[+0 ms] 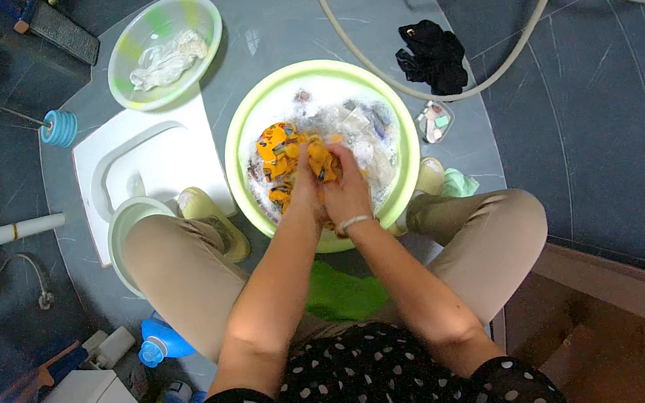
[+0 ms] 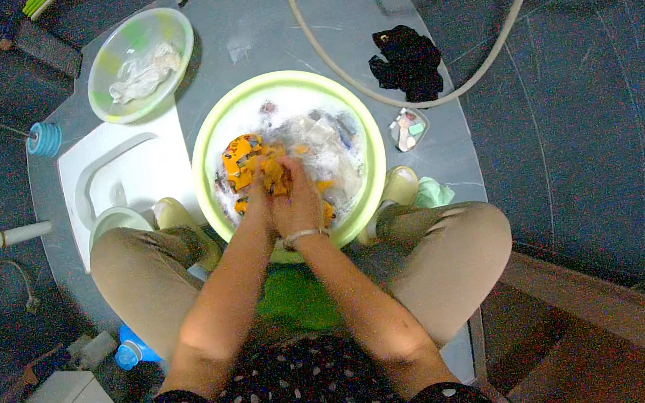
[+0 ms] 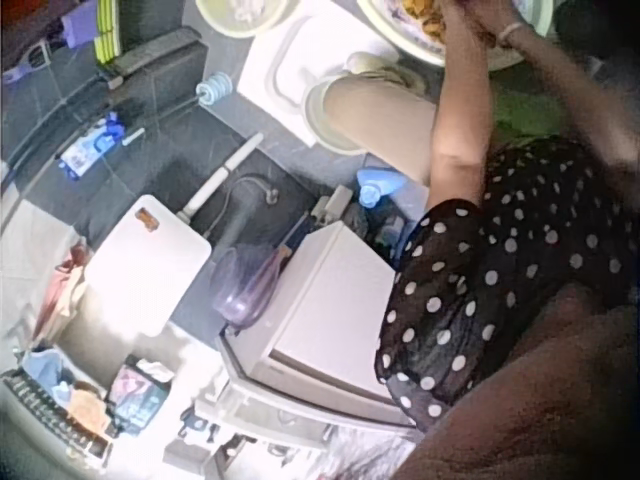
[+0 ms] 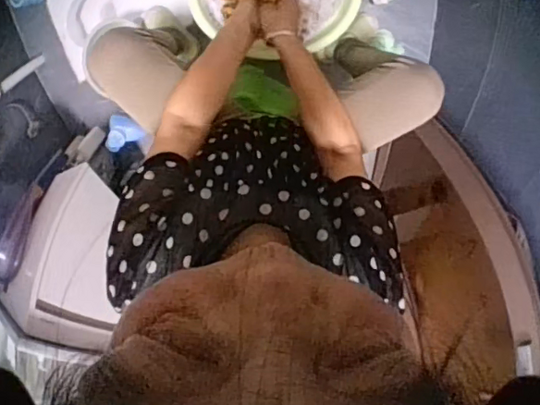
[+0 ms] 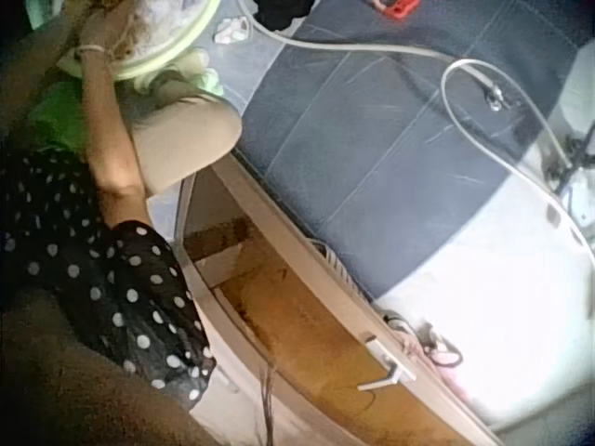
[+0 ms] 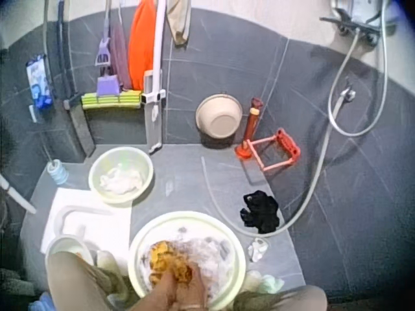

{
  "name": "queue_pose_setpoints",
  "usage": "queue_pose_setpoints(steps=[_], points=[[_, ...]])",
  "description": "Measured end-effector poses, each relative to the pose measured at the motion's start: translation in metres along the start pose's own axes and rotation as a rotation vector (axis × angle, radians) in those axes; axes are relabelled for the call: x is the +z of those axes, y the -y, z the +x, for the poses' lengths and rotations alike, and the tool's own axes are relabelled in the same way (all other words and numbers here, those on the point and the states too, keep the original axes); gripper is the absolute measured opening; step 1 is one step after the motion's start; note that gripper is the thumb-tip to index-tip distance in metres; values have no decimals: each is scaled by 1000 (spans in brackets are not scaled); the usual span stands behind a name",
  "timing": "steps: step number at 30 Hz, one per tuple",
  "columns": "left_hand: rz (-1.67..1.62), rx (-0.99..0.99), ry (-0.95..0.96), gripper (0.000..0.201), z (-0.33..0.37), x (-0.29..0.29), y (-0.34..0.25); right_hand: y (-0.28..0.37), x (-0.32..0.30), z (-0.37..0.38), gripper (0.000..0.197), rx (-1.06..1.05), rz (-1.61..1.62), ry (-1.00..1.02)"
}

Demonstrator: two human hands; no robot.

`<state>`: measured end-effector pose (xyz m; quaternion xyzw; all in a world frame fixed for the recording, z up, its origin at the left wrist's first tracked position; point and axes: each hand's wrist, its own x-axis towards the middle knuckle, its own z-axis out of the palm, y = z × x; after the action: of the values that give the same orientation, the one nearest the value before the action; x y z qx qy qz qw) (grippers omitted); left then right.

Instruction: The person washes several items of clothing by hand in a basin of soapy water. They rub and scrub a yellow patterned garment, then rinse and wring it before moving on to a white garment, repeating the scrubbing and wringing actions.

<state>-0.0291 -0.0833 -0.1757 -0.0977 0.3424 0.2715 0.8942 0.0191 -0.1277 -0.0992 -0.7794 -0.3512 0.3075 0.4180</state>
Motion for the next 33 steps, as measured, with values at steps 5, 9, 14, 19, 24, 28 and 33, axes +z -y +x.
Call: queue_pose_setpoints(steps=[5,9,14,19,24,28,33], points=[[171,40,-39,46,-24,34,-10,3,-12,-17,51,9,230,115],[123,23,160,42,-1,7,-17,19,-16,-39,47,-11,174,222],[9,134,43,35,38,-66,-11,23,2,-24,31,-13,19,116],[364,252,-337,24,-3,-11,-1,-14,7,48,32,203,-160,-81],[666,300,-268,38,-30,23,10,-79,5,61,53,194,279,-215],[1429,537,-512,76,1,-17,10,-83,9,44,55,680,1169,281],[582,38,-160,85,-39,28,-6,-44,8,5,35,473,855,67]])
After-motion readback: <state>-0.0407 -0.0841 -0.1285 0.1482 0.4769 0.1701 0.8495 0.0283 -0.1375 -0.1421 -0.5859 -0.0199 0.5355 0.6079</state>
